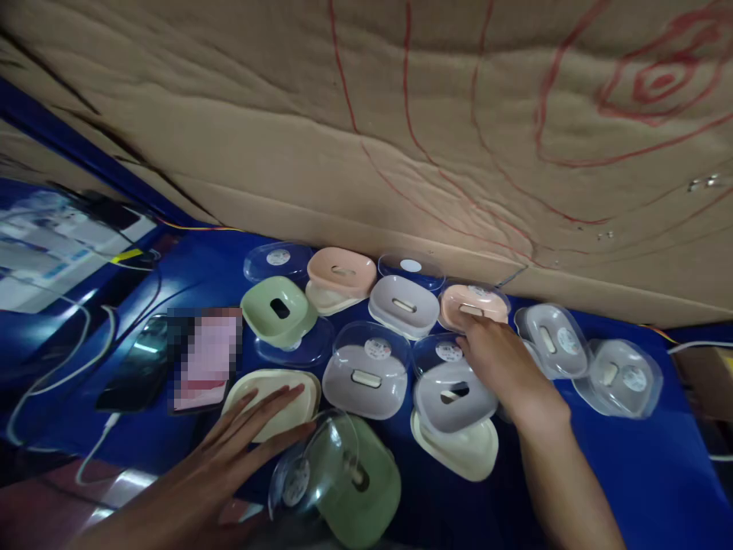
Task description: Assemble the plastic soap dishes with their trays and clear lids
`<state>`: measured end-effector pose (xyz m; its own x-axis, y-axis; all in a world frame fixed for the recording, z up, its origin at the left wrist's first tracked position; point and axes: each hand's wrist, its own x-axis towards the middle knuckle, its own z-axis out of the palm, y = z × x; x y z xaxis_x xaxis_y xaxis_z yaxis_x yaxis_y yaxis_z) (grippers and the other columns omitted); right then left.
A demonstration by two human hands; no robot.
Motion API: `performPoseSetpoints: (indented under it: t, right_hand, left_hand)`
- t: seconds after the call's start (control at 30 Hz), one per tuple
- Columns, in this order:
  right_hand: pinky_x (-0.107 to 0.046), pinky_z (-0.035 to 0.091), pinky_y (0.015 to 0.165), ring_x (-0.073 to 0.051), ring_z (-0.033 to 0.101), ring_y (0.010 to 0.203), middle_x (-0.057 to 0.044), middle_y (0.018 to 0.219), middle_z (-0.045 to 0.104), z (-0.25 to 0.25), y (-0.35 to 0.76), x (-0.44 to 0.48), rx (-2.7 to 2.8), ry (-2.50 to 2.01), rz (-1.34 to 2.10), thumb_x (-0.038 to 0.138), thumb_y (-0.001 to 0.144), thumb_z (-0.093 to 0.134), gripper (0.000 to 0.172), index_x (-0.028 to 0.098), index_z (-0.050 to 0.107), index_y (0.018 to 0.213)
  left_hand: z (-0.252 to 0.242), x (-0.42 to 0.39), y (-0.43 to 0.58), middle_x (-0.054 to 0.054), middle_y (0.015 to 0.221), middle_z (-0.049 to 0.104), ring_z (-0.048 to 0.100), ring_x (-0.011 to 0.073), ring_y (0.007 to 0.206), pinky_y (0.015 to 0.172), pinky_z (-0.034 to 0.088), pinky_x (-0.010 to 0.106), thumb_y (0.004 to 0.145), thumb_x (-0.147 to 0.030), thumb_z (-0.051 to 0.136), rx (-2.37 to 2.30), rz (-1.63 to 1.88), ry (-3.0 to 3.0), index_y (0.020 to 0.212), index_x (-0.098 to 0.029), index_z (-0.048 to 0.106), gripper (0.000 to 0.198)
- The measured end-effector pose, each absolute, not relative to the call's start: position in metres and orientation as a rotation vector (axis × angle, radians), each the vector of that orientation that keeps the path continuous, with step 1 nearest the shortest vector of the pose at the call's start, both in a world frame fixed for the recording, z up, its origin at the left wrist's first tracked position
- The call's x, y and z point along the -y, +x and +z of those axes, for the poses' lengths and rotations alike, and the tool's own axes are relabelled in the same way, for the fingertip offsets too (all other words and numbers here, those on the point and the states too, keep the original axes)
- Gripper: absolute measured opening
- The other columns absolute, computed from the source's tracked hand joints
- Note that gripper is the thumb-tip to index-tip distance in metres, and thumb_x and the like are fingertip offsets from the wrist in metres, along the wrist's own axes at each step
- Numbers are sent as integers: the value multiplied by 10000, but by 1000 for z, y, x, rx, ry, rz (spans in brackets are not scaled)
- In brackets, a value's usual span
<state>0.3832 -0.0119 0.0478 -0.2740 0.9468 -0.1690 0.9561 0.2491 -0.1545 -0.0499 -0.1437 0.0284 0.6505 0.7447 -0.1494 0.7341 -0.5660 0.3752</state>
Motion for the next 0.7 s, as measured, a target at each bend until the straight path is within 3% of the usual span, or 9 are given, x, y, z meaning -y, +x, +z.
performPoseSetpoints:
  t: [0.07, 0.2, 0.33, 0.43, 0.57, 0.7]
  right_hand:
    - [-508, 565, 1050, -386, 674, 1305, -204, 1452, 668, 39, 371, 7, -2335, 1860, -267, 179, 969, 611, 551, 162, 559, 1516]
    - [-520, 582, 975, -393, 731, 1171, -248, 1395, 684, 35, 362, -5, -2252, 1857, -144, 93, 965, 525, 538, 110, 551, 1502]
    - [-516, 543, 1070, -357, 694, 1265, -181, 1408, 698, 43, 380, -12, -2518, 1773, -315, 175, 1038, 446, 428, 180, 630, 1423]
    - [-474, 522, 1126, -291, 671, 1312, -111, 1444, 689, 50, 395, -14, -2748, 1766, -531, 313, 1093, 418, 403, 240, 621, 1434]
    - [-476, 522, 1144, -262, 666, 1317, -81, 1406, 711, 44, 402, -14, -2827, 1768, -682, 404, 1114, 392, 385, 267, 669, 1344]
    - [-520, 498, 1181, -295, 628, 1385, -109, 1464, 681, 21, 400, -15, -2803, 1698, -642, 411, 1063, 525, 375, 238, 673, 1360]
  left_hand:
    - [11, 152, -48, 68, 1794, 216, 269, 436, 1626, 1233, 324, 769, 753, -193, 807, -1209, 16, 2496, 1697, -394, 269, 1105]
    - [-7, 147, -47, 85, 1746, 356, 326, 394, 1610, 1276, 217, 763, 821, -171, 799, -1176, 65, 2550, 1690, -343, 297, 1018]
    - [-14, 133, -43, 92, 1571, 595, 543, 292, 1467, 1256, 404, 580, 1023, -210, 657, -1162, 413, 2618, 1612, -288, 447, 631]
    - [-20, 123, -31, 124, 1456, 666, 622, 277, 1366, 1141, 532, 477, 1060, -225, 613, -1216, 692, 2587, 1488, -236, 580, 429]
    - [-26, 112, -10, 111, 1305, 730, 691, 267, 1226, 1094, 549, 472, 1038, -149, 623, -1265, 915, 2586, 1317, -223, 681, 295]
    - [-24, 108, 0, 105, 1267, 738, 697, 246, 1179, 1058, 550, 438, 1033, -104, 615, -1248, 980, 2525, 1312, -215, 666, 304]
